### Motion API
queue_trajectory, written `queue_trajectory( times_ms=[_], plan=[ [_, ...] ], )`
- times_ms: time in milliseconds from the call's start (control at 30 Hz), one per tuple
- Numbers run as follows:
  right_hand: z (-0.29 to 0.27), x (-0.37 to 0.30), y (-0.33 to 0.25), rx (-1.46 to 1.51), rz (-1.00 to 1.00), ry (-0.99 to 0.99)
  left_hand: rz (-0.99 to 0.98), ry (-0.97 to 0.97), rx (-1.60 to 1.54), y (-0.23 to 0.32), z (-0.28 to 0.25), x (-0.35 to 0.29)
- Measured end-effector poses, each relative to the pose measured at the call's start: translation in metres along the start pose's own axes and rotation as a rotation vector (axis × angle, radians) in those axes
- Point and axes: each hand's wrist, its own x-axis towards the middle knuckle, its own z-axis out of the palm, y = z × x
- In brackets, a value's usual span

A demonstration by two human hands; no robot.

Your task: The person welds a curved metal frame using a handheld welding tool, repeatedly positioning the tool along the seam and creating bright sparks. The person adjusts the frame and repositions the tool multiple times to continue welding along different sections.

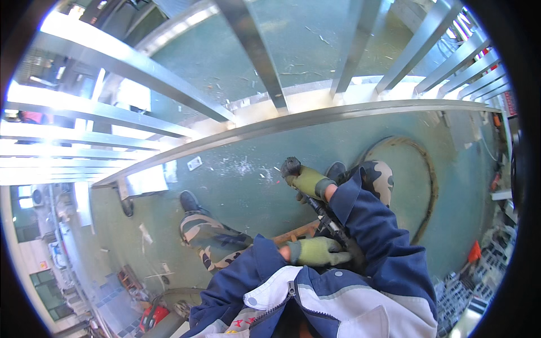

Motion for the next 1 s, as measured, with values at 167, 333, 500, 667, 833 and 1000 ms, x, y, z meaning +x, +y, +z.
queue_trajectory(
  times_ms=[167,333,500,667,833,1000],
  plan=[
    [0.009,-0.015,-0.004,-0.090,-0.161,0.040,-0.123,0.709,0.154,0.027,-0.127,-0.073],
    [0.001,-0.026,0.002,-0.086,-0.152,0.097,0.272,1.397,0.134,0.025,-0.223,-0.028],
    [-0.006,-0.020,0.019,-0.147,-0.157,0.205,0.156,1.364,0.624,0.002,-0.257,-0.014],
    [-0.006,-0.009,0.035,-0.181,-0.193,0.240,0.189,1.409,0.641,0.007,-0.254,-0.005],
    [-0.001,-0.009,0.032,-0.186,-0.190,0.216,0.250,1.435,0.526,-0.003,-0.259,-0.008],
    [-0.018,-0.042,0.014,0.011,-0.096,0.147,0.179,1.357,0.550,0.009,-0.259,-0.016]
  ],
)
